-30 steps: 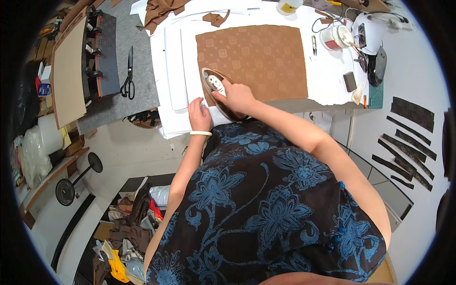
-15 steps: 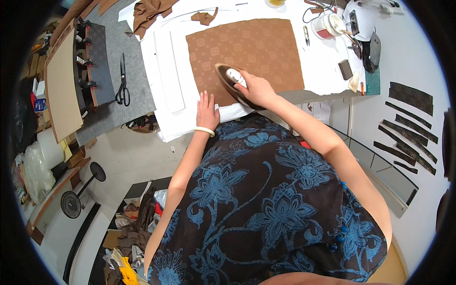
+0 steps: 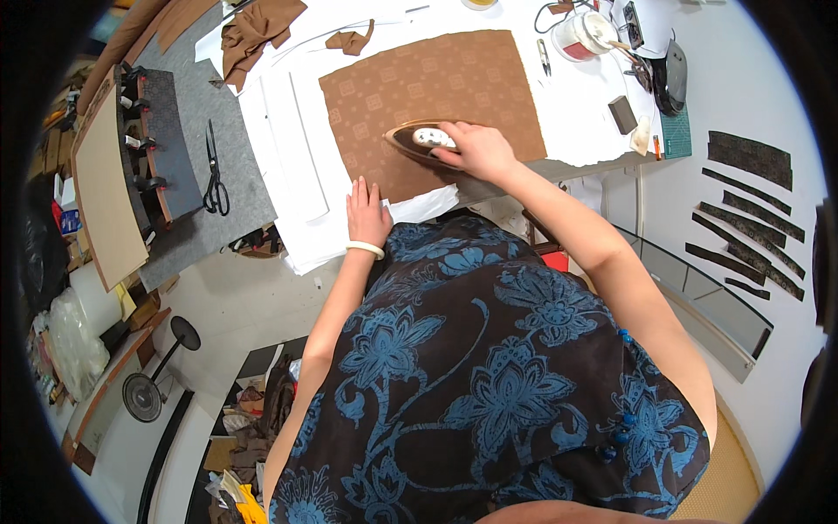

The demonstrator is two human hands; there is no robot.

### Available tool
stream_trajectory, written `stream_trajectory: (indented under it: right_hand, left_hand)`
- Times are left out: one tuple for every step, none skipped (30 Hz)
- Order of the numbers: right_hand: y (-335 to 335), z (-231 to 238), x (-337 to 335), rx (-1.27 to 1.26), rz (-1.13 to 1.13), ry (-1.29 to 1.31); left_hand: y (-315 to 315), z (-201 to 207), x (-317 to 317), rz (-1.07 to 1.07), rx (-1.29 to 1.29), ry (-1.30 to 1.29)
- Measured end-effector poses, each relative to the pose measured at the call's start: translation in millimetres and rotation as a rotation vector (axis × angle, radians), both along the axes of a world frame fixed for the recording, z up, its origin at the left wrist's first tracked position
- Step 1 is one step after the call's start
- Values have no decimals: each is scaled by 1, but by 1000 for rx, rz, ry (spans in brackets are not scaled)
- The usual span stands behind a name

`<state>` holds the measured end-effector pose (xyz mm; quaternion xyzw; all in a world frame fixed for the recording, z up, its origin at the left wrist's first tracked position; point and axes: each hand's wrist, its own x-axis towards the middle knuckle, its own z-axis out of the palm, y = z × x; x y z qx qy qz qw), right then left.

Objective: The person places a rectangular cardboard template on a brown fabric, cuts the fabric around the template using scissors, and then irons the cut piece of fabric on a white surface.

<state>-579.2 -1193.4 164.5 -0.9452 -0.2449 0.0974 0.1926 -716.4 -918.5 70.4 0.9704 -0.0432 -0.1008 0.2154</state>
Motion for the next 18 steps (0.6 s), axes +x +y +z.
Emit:
stream_trajectory:
  right_hand:
    - [-8,5,2,-13,-36,33]
    - [-16,1,2,-4,-41,31]
    - [-22,1,1,5,1,16]
    - [-27,0,1,13,44,2]
    - [-30,0,0,22,88,-11]
    - [-28,8,3,-45,153,80]
    - [-26,7,6,-82,215,74]
    - [-23,9,13,-111,255,75]
    - [-21,10,19,-139,285,77]
    - [-21,7,28,-126,293,46]
    - [-20,2,38,-113,303,16]
    - [-17,2,50,-91,300,-27]
    - [-14,0,65,-110,296,-19]
    - [-13,-2,80,-123,298,-55]
    - [-10,-2,97,-134,304,-91]
    - [-10,-3,114,-137,306,-107]
    - [-10,-3,131,-139,307,-124]
    - [-5,2,144,-137,296,-103]
  left_hand:
    - [-3,2,2,-5,-8,-18]
    - [-5,3,5,-37,-36,-29]
    - [-9,3,8,-67,-68,-40]
    - [-12,2,10,-97,-99,-51]
    - [-16,2,12,-139,-115,-57]
    - [-17,-4,12,-173,-126,-65]
    - [-19,-11,11,-207,-136,-72]
    - [-19,-17,10,-252,-103,-31]
    - [-21,-18,11,-286,-62,-8]
    - [-24,-18,10,-319,-21,15]
    - [-27,-18,10,-350,20,39]
    - [-27,-23,6,-341,43,58]
    - [-27,-24,4,-339,42,64]
    - [-27,-26,2,-336,42,71]
    - [-26,-27,0,-329,42,78]
    - [-27,-28,0,-324,44,76]
    - [-28,-29,2,-320,47,74]
    - [-28,-30,-1,-311,50,77]
